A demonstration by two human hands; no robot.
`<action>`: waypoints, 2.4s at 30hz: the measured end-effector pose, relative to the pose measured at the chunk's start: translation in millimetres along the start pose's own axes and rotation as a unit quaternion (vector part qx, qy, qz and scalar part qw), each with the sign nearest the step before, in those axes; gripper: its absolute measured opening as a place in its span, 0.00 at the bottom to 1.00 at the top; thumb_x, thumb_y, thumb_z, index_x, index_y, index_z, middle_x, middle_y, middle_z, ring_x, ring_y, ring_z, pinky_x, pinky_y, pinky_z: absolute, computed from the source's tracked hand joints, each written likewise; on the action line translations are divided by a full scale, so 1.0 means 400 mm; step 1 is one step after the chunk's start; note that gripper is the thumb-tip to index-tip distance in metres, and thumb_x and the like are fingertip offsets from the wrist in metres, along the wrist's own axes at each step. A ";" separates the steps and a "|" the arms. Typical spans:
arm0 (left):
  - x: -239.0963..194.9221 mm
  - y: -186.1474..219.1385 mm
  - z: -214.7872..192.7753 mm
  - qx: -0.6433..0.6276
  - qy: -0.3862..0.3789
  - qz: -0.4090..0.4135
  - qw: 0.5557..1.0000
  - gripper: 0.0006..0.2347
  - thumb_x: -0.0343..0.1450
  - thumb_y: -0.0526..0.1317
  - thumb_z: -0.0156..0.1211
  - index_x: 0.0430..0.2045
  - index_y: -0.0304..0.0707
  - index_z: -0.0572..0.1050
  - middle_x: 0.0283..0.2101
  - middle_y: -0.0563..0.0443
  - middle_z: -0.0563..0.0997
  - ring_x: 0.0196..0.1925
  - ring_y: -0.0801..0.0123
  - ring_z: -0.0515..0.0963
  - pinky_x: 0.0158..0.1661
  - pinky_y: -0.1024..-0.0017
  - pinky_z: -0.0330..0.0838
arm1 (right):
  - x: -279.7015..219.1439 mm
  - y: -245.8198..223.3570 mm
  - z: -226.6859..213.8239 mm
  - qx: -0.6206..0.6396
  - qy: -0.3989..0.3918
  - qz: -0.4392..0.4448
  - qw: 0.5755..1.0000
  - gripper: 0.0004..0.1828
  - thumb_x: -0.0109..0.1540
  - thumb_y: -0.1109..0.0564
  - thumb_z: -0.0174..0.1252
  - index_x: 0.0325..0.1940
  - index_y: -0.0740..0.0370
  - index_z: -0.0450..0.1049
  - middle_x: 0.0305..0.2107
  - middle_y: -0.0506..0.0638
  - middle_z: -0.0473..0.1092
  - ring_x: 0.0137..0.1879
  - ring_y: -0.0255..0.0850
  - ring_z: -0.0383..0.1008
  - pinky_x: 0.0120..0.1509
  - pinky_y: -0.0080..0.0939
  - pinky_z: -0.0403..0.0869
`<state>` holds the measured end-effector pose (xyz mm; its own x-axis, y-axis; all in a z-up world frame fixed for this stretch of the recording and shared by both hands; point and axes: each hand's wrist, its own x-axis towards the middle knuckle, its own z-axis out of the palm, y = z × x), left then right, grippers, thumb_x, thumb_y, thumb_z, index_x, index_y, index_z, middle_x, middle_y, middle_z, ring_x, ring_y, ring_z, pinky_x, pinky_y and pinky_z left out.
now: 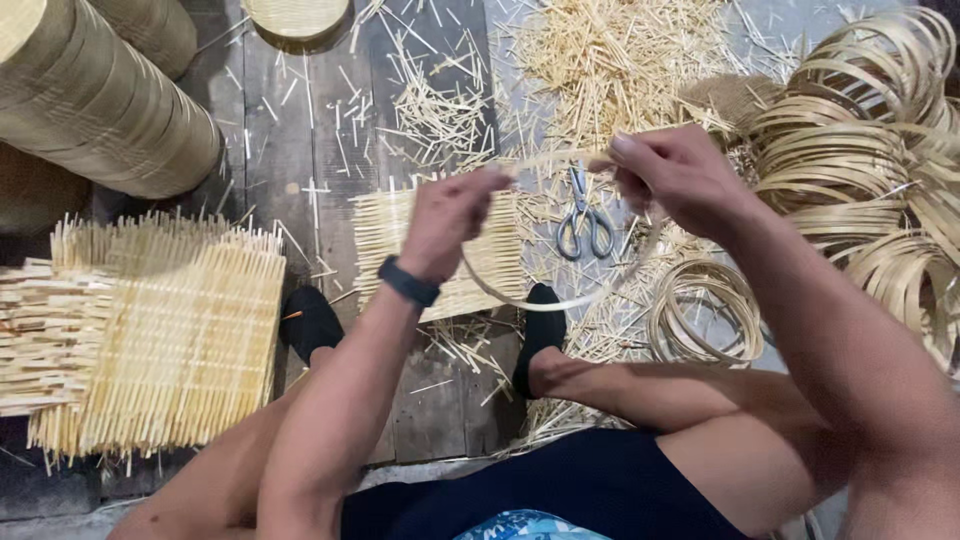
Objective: The person trims the edges of a woven bamboo mat using shears to create a circular shape. They repeatedly place a circular frame on the mat, cut the excess bamboo strips, and stack the finished pieces.
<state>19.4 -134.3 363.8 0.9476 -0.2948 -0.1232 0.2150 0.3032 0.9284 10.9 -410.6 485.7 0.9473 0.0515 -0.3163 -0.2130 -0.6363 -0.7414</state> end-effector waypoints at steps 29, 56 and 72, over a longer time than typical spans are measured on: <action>0.026 -0.168 -0.236 -0.435 0.066 -0.119 0.890 0.18 0.76 0.47 0.58 0.15 0.44 0.68 0.13 0.61 0.61 0.14 0.77 0.57 0.16 0.77 0.49 | 0.150 0.195 0.262 0.549 -0.098 0.056 0.828 0.27 0.68 0.36 0.55 0.27 0.61 0.73 0.14 0.39 0.52 0.20 0.30 0.51 0.22 0.32 0.55; -0.003 -0.553 -0.472 0.416 0.324 0.040 0.849 0.11 0.67 0.42 0.69 0.40 0.42 0.85 0.29 0.43 0.84 0.29 0.64 0.83 0.34 0.68 0.76 | 0.334 0.497 0.657 -0.011 0.210 0.016 0.978 0.11 0.55 0.55 0.68 0.39 0.62 0.84 0.30 0.55 0.80 0.34 0.43 0.81 0.44 0.42 0.78; -0.008 -0.573 -0.508 0.326 0.344 -0.178 0.862 0.09 0.58 0.36 0.78 0.27 0.35 0.85 0.28 0.48 0.87 0.29 0.70 0.84 0.34 0.69 0.79 | 0.323 0.497 0.639 -0.006 0.155 0.019 0.988 0.12 0.54 0.55 0.67 0.39 0.62 0.84 0.28 0.57 0.80 0.34 0.45 0.82 0.45 0.43 0.78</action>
<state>15.1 -18.7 80.2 0.8131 0.4123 -0.4110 0.5550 -0.3362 0.7609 29.8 -333.5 146.2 0.9667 -0.2095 -0.1472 -0.2496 -0.6426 -0.7244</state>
